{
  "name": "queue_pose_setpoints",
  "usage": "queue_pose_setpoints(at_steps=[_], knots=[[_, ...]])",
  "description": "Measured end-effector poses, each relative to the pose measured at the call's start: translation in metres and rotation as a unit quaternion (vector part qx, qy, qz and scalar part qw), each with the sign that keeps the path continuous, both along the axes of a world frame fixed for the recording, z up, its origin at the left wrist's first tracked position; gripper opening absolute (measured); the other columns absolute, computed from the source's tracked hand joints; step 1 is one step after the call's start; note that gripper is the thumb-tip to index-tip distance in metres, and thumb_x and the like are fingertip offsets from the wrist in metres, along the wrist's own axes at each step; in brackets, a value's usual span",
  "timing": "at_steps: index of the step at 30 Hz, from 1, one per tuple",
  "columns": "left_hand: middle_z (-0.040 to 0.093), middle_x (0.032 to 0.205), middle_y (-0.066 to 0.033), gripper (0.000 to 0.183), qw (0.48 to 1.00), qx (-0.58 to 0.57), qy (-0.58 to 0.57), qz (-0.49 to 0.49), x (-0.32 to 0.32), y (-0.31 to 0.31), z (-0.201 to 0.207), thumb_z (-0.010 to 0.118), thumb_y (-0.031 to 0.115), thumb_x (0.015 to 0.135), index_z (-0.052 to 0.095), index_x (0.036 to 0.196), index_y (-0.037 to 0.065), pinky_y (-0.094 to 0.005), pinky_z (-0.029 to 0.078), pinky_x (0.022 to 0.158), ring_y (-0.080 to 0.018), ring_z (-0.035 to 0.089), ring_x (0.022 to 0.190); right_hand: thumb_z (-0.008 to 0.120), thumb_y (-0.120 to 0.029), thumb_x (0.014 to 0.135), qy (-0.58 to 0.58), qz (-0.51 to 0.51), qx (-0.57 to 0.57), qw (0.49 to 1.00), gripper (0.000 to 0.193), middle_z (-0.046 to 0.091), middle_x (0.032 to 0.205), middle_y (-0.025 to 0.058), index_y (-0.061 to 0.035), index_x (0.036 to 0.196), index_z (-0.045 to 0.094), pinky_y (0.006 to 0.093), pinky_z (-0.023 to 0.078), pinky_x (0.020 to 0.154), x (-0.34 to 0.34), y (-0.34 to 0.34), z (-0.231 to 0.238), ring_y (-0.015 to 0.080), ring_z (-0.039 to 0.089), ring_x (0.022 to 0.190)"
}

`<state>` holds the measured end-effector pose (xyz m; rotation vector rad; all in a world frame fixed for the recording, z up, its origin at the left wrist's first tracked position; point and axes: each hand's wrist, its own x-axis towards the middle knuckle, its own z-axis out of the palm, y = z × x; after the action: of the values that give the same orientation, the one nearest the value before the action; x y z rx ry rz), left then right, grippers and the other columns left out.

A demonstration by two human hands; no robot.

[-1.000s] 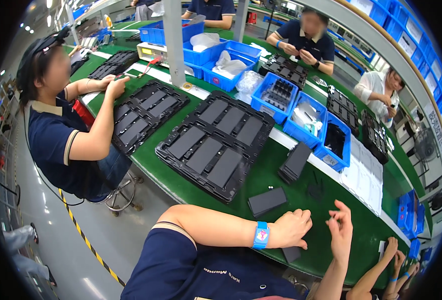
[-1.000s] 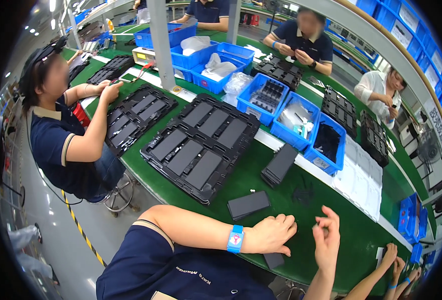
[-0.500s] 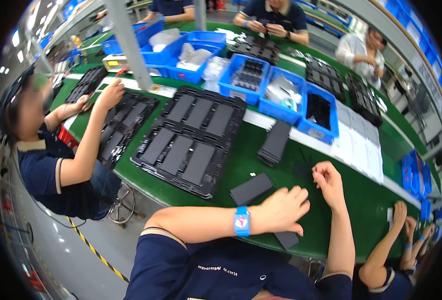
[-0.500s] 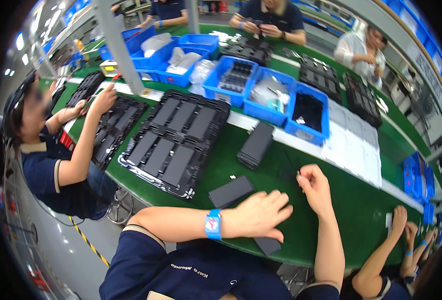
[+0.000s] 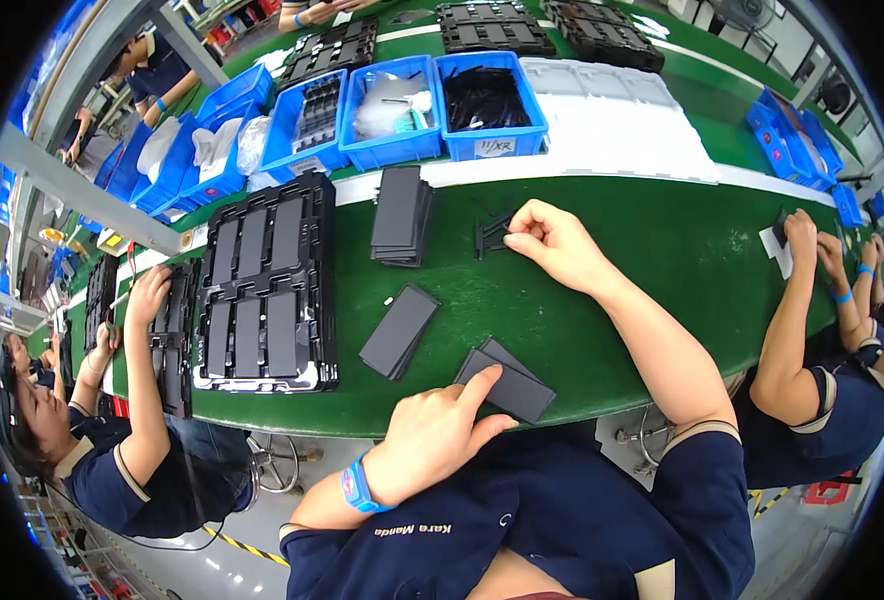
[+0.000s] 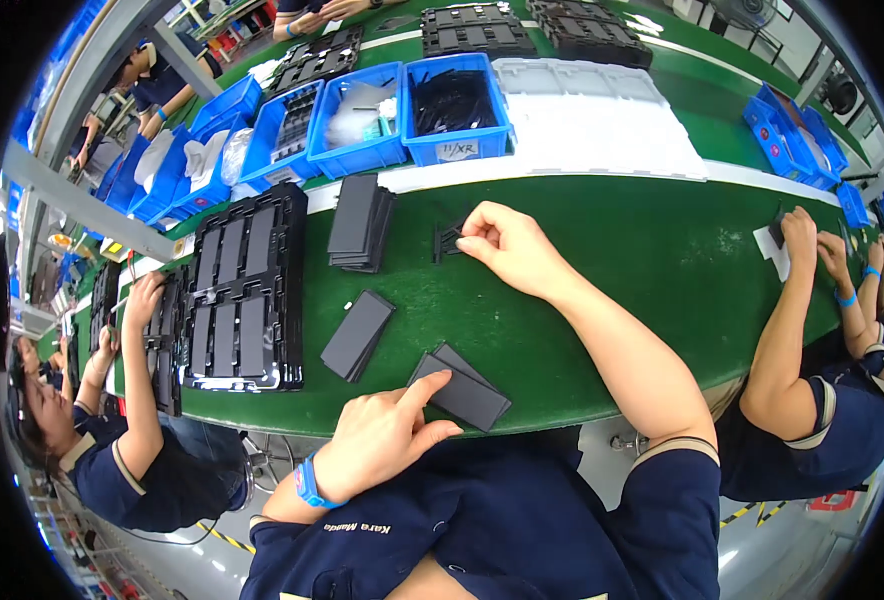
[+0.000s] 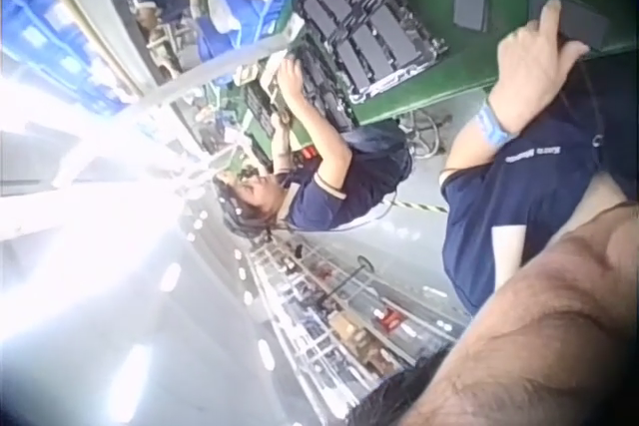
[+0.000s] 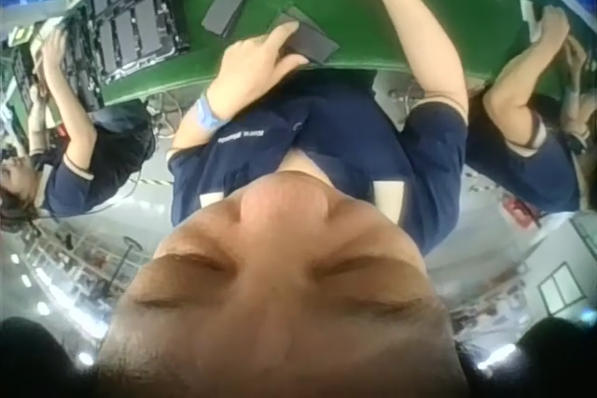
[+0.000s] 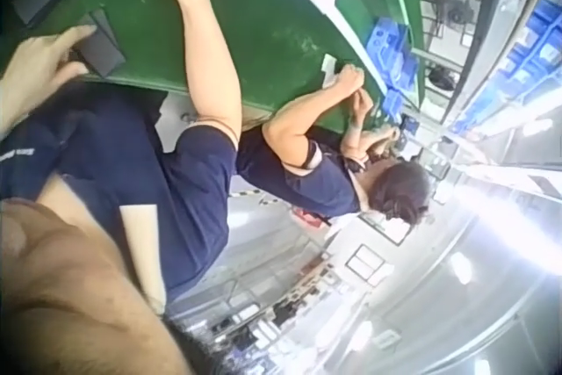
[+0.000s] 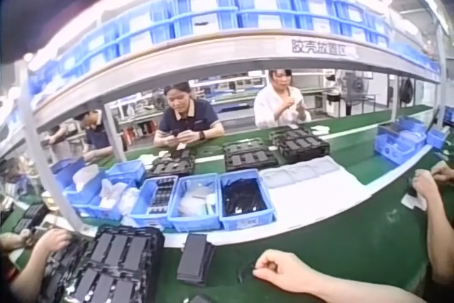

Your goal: The person assembles internal components and wires into black plastic housings by hand.

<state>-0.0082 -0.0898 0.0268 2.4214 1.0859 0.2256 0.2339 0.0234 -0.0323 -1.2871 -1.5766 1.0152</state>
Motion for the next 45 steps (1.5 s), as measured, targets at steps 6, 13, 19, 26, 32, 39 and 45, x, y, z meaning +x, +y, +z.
queue_pose_setpoints(at_steps=[6, 13, 19, 26, 32, 39, 45], knots=[[0.063, 0.091, -0.0116, 0.067, 0.997, 0.082, -0.001, -0.013, 0.021, -0.011, 0.009, 0.073, 0.038, 0.077, 0.049, 0.132, 0.008, -0.0350, 0.053, 0.065, -0.0259, 0.064, 0.077, 0.071, -0.016, 0.079, -0.019, -0.014, 0.087, 0.996, 0.016, 0.062, 0.079, 0.0084, -0.0039, 0.084, 0.062, 0.0315, 0.050, 0.067, 0.003, -0.002, -0.008, 0.0173, 0.061, 0.073], [0.061, 0.117, -0.0196, 0.067, 0.984, 0.168, 0.039, -0.045, 0.037, -0.009, -0.003, 0.076, 0.037, 0.073, 0.052, 0.127, 0.004, -0.0378, 0.051, 0.080, -0.0315, 0.059, 0.100, 0.071, -0.013, 0.078, -0.004, 0.006, 0.078, 0.997, 0.017, 0.063, 0.079, 0.0100, -0.0020, 0.084, 0.060, 0.0351, 0.050, 0.069, -0.006, 0.004, -0.006, 0.0217, 0.062, 0.074], [0.059, 0.107, -0.0152, 0.069, 0.958, 0.283, 0.041, -0.015, 0.072, -0.007, -0.018, 0.075, 0.046, 0.070, 0.056, 0.123, 0.007, -0.0398, 0.049, 0.075, -0.0307, 0.056, 0.093, 0.071, -0.012, 0.083, -0.024, 0.009, 0.099, 0.995, 0.018, 0.060, 0.081, 0.0079, -0.0007, 0.085, 0.057, 0.0318, 0.049, 0.065, 0.001, 0.000, -0.006, 0.0167, 0.058, 0.071], [0.050, 0.097, -0.0126, 0.061, 0.955, 0.287, 0.078, 0.006, 0.079, -0.002, -0.023, 0.077, 0.037, 0.070, 0.058, 0.120, 0.009, -0.0391, 0.046, 0.068, -0.0298, 0.052, 0.085, 0.070, -0.011, 0.083, -0.021, 0.011, 0.107, 0.994, 0.018, 0.060, 0.081, 0.0080, -0.0004, 0.085, 0.057, 0.0321, 0.049, 0.065, 0.002, 0.002, -0.007, 0.0167, 0.058, 0.072], [0.053, 0.101, -0.0112, 0.064, 0.981, 0.187, 0.039, -0.023, 0.048, 0.021, -0.012, 0.079, 0.015, 0.067, 0.053, 0.125, 0.010, -0.0398, 0.049, 0.073, -0.0295, 0.055, 0.090, 0.070, -0.011, 0.083, -0.016, 0.002, 0.116, 0.993, 0.017, 0.061, 0.078, 0.0073, -0.0009, 0.084, 0.056, 0.0321, 0.048, 0.064, 0.006, 0.001, -0.004, 0.0164, 0.058, 0.070], [0.057, 0.103, -0.0158, 0.085, 0.994, 0.086, 0.044, -0.058, 0.051, 0.040, 0.005, 0.081, 0.022, 0.067, 0.037, 0.139, 0.008, -0.0416, 0.053, 0.071, -0.0338, 0.061, 0.092, 0.068, -0.009, 0.085, 0.001, 0.003, 0.084, 0.996, 0.014, 0.063, 0.079, 0.0069, -0.0002, 0.090, 0.059, 0.0310, 0.049, 0.065, 0.004, 0.002, -0.005, 0.0148, 0.059, 0.071], [0.066, 0.101, -0.0214, 0.070, 0.993, -0.001, 0.039, -0.114, 0.056, 0.056, -0.007, 0.065, 0.020, 0.085, 0.029, 0.144, 0.013, -0.0458, 0.053, 0.069, -0.0374, 0.066, 0.083, 0.066, -0.009, 0.082, -0.023, 0.006, 0.133, 0.991, 0.018, 0.067, 0.097, 0.0139, -0.0010, 0.098, 0.066, 0.0359, 0.053, 0.081, 0.001, 0.005, -0.005, 0.0258, 0.066, 0.091]])
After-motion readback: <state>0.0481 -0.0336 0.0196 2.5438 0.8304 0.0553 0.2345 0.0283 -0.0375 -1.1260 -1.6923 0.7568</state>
